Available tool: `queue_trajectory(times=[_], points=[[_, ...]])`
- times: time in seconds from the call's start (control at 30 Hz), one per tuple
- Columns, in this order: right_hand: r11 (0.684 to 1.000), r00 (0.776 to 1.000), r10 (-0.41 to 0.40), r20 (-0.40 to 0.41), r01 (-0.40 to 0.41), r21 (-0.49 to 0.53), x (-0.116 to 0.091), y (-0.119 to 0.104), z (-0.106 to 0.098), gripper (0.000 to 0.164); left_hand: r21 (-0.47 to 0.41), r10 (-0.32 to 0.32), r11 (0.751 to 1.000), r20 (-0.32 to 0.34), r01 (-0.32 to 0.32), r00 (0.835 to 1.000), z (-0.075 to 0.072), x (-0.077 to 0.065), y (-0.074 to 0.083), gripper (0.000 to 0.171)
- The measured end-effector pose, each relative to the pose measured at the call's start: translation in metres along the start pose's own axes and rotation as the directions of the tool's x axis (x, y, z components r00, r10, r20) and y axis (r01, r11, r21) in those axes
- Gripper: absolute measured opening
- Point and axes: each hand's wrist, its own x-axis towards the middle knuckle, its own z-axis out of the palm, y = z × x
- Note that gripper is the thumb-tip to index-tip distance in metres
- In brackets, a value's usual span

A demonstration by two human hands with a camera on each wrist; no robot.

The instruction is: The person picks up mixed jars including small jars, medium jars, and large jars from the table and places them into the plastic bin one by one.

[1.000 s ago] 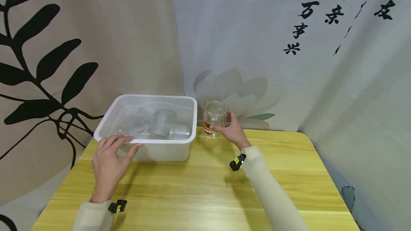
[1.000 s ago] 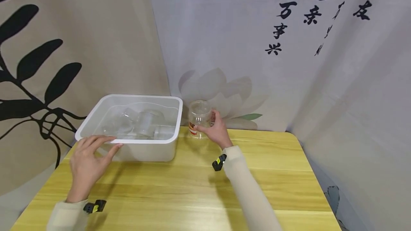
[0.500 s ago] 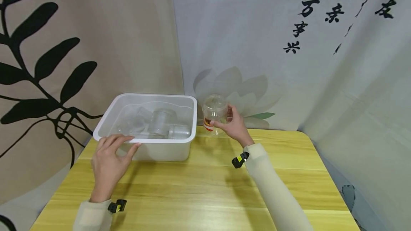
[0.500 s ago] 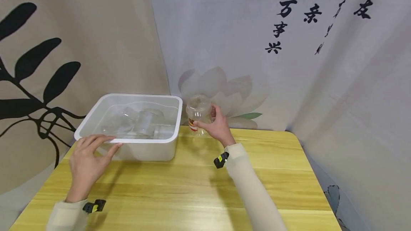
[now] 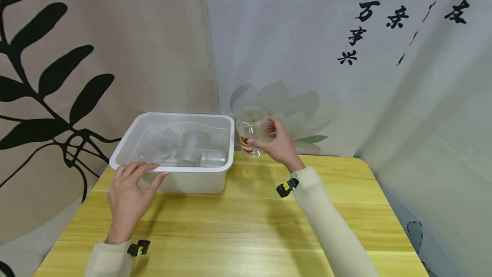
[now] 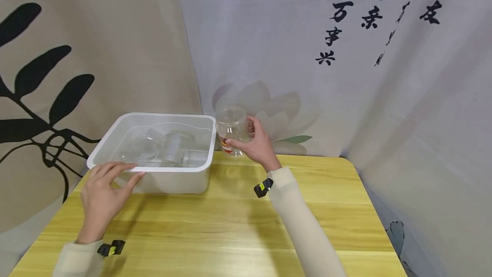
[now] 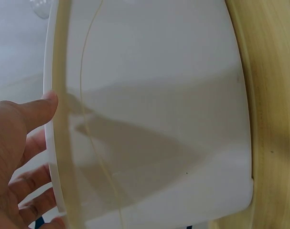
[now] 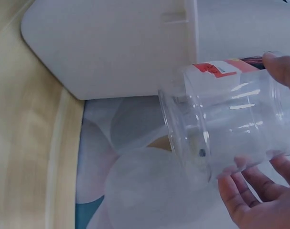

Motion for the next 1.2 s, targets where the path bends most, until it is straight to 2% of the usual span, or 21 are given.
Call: queue_trajectory(times=[0.23,0.57,0.7,0.97,1.2], points=[[0.999,0.999,-0.034,0.004,0.034,-0.020,0.003,-0.016,-0.003,0.101,0.000,-0.005,1.000,-0.001,0.005,1.000,0.001,0.000,-0.001,0.035],[0.994,0.994,-0.091,0.059,0.094,-0.055,0.008,-0.043,-0.003,0.101,0.002,0.003,1.000,-0.002,-0.003,1.000,0.002,0.000,0.001,0.035],[0.985,0.987,-0.140,0.082,0.147,-0.092,0.013,-0.056,-0.001,0.102,0.005,-0.002,1.000,-0.006,0.002,1.000,0.001,0.000,0.001,0.035],[0.960,0.964,-0.226,0.143,0.245,-0.134,0.021,-0.078,0.006,0.095,0.006,-0.007,1.000,-0.004,0.007,1.000,0.000,-0.001,0.000,0.035],[0.942,0.948,-0.242,0.207,0.280,-0.183,0.023,-0.097,0.016,0.096,0.004,-0.002,1.000,-0.009,0.002,1.000,0.001,-0.001,0.000,0.035]])
